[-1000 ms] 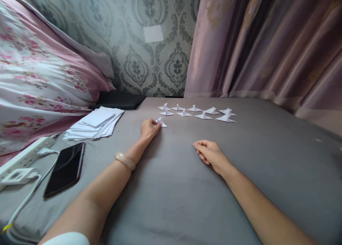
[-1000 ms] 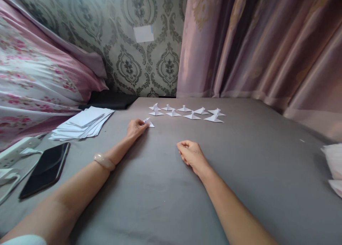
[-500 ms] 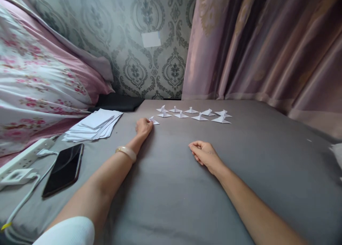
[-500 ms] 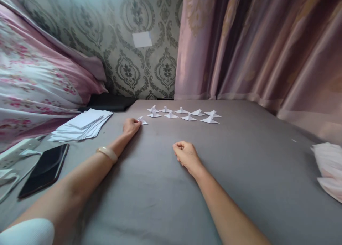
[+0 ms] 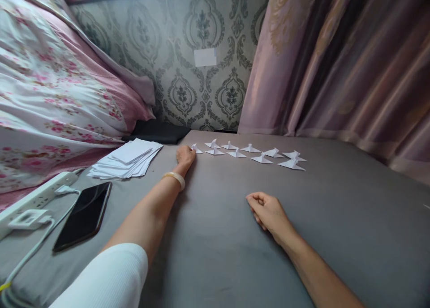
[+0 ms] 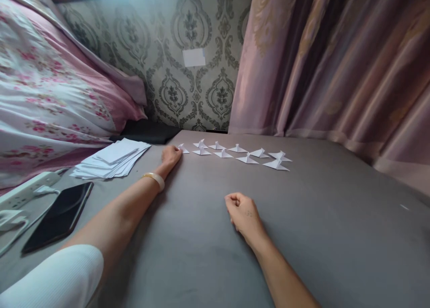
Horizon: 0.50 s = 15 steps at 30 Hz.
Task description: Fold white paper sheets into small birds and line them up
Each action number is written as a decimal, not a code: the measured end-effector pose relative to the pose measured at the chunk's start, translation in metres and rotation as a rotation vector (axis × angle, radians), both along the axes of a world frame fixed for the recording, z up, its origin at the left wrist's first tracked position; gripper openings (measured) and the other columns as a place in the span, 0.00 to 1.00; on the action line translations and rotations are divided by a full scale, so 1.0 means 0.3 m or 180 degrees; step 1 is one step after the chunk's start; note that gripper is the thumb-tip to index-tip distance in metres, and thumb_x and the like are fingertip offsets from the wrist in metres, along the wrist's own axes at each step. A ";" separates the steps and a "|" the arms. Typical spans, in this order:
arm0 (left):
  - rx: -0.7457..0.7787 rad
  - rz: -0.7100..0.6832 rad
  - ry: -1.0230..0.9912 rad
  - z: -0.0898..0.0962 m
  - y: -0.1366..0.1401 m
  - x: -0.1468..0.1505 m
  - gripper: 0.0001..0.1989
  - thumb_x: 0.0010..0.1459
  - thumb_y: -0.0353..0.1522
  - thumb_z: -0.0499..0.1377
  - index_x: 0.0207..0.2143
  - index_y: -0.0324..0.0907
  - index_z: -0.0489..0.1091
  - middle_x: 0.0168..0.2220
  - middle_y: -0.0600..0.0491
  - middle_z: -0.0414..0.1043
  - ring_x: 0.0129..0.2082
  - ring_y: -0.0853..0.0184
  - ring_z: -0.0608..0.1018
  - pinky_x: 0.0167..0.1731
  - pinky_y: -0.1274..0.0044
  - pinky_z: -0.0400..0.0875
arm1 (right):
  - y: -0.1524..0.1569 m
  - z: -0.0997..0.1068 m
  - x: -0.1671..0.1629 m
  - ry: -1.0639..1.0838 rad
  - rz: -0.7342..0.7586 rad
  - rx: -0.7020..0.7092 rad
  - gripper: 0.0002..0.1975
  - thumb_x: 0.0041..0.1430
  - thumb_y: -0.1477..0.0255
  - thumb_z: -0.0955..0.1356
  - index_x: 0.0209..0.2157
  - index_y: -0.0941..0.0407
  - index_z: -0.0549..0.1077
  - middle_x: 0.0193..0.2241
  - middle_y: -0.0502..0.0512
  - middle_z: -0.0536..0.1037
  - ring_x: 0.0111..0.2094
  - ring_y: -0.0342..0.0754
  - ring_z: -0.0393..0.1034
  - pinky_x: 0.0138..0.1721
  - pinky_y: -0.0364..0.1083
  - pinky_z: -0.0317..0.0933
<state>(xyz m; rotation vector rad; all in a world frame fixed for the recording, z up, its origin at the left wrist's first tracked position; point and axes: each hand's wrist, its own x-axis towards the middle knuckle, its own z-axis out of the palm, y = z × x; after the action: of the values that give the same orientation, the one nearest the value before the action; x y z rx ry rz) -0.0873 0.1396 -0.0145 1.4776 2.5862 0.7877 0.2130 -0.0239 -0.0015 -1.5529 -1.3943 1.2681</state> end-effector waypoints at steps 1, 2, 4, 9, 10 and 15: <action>-0.0001 0.0001 0.0007 -0.001 0.009 -0.002 0.15 0.57 0.36 0.56 0.41 0.38 0.77 0.44 0.37 0.76 0.47 0.53 0.76 0.43 0.71 0.68 | 0.000 -0.001 -0.001 -0.0009 -0.0004 -0.0001 0.10 0.55 0.64 0.65 0.31 0.58 0.70 0.16 0.42 0.62 0.12 0.36 0.53 0.10 0.37 0.43; -0.0001 -0.0005 0.0015 -0.001 0.017 -0.003 0.15 0.57 0.35 0.56 0.41 0.38 0.77 0.44 0.37 0.76 0.46 0.52 0.76 0.43 0.71 0.68 | 0.000 -0.002 -0.001 -0.0025 -0.0008 -0.0004 0.11 0.54 0.64 0.65 0.31 0.58 0.70 0.16 0.42 0.62 0.12 0.36 0.53 0.10 0.37 0.43; 0.0008 -0.0031 0.0031 -0.003 0.032 -0.002 0.15 0.57 0.35 0.56 0.41 0.37 0.77 0.44 0.37 0.76 0.46 0.52 0.76 0.43 0.70 0.68 | 0.002 -0.003 -0.002 -0.0061 -0.0010 -0.0018 0.11 0.54 0.63 0.65 0.31 0.58 0.71 0.16 0.42 0.62 0.12 0.36 0.52 0.10 0.37 0.42; 0.0030 -0.0064 0.0017 -0.002 0.050 0.006 0.15 0.57 0.36 0.56 0.41 0.36 0.77 0.44 0.36 0.76 0.47 0.51 0.76 0.43 0.70 0.68 | 0.009 -0.006 -0.001 -0.0055 -0.0002 -0.0120 0.12 0.54 0.63 0.65 0.33 0.58 0.72 0.18 0.43 0.64 0.12 0.36 0.53 0.10 0.38 0.43; 0.0033 -0.0068 0.0007 -0.001 0.052 0.008 0.15 0.57 0.36 0.56 0.41 0.37 0.77 0.43 0.36 0.76 0.47 0.51 0.76 0.43 0.70 0.68 | 0.010 -0.006 -0.001 -0.0054 -0.0007 -0.0133 0.12 0.54 0.64 0.65 0.33 0.58 0.72 0.18 0.43 0.64 0.12 0.36 0.53 0.11 0.38 0.43; 0.0066 -0.0071 -0.0055 0.001 0.056 0.011 0.15 0.56 0.36 0.57 0.40 0.37 0.78 0.43 0.36 0.76 0.47 0.51 0.76 0.43 0.70 0.68 | 0.011 -0.005 -0.001 -0.0117 -0.0026 -0.0100 0.11 0.55 0.64 0.64 0.33 0.57 0.72 0.17 0.43 0.63 0.12 0.36 0.53 0.11 0.38 0.43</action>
<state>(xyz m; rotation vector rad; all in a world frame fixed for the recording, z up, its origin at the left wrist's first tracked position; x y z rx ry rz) -0.0839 0.1564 -0.0142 1.4956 2.5523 0.8234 0.2128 -0.0207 -0.0030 -1.6089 -1.3956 1.2681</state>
